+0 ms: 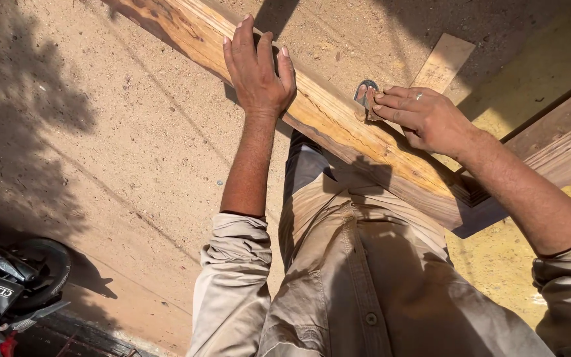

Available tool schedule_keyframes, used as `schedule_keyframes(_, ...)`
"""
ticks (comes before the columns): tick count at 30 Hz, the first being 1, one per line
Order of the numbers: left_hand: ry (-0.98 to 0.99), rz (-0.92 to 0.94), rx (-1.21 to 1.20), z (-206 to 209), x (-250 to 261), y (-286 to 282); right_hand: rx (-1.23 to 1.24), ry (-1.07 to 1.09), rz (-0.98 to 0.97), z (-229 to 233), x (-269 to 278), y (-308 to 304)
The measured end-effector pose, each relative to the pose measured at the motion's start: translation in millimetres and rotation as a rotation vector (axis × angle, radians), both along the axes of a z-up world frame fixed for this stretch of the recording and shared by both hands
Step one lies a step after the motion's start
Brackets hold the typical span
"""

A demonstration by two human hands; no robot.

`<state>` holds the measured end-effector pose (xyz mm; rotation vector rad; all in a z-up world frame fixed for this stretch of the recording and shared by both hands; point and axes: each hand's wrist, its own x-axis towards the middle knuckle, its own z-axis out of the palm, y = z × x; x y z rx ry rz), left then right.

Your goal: Sanding the surfaces and corners of a large wooden frame using a small sanding block.

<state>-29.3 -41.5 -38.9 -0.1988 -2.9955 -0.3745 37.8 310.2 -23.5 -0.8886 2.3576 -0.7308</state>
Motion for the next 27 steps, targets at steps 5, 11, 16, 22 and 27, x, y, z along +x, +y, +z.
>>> schedule_keyframes(5,-0.022,0.001,0.008,0.5,-4.5,1.1,-0.070,0.148,0.136,5.7,-10.5,-6.4)
schedule_keyframes(11,0.020,-0.002,0.037,-4.4,-1.5,-1.2,0.125,0.007,0.010,5.6,3.2,-20.6)
schedule_keyframes(16,0.016,-0.002,0.068,0.4,0.1,-0.4,0.057,0.074,0.062,7.4,4.5,-31.6)
schedule_keyframes(22,0.017,-0.007,0.045,-6.7,0.8,-2.2,0.198,0.380,0.225,-0.9,9.6,-20.9)
schedule_keyframes(27,0.005,-0.009,0.049,0.9,-1.0,0.3,0.392,0.451,0.400,26.4,0.8,-15.4)
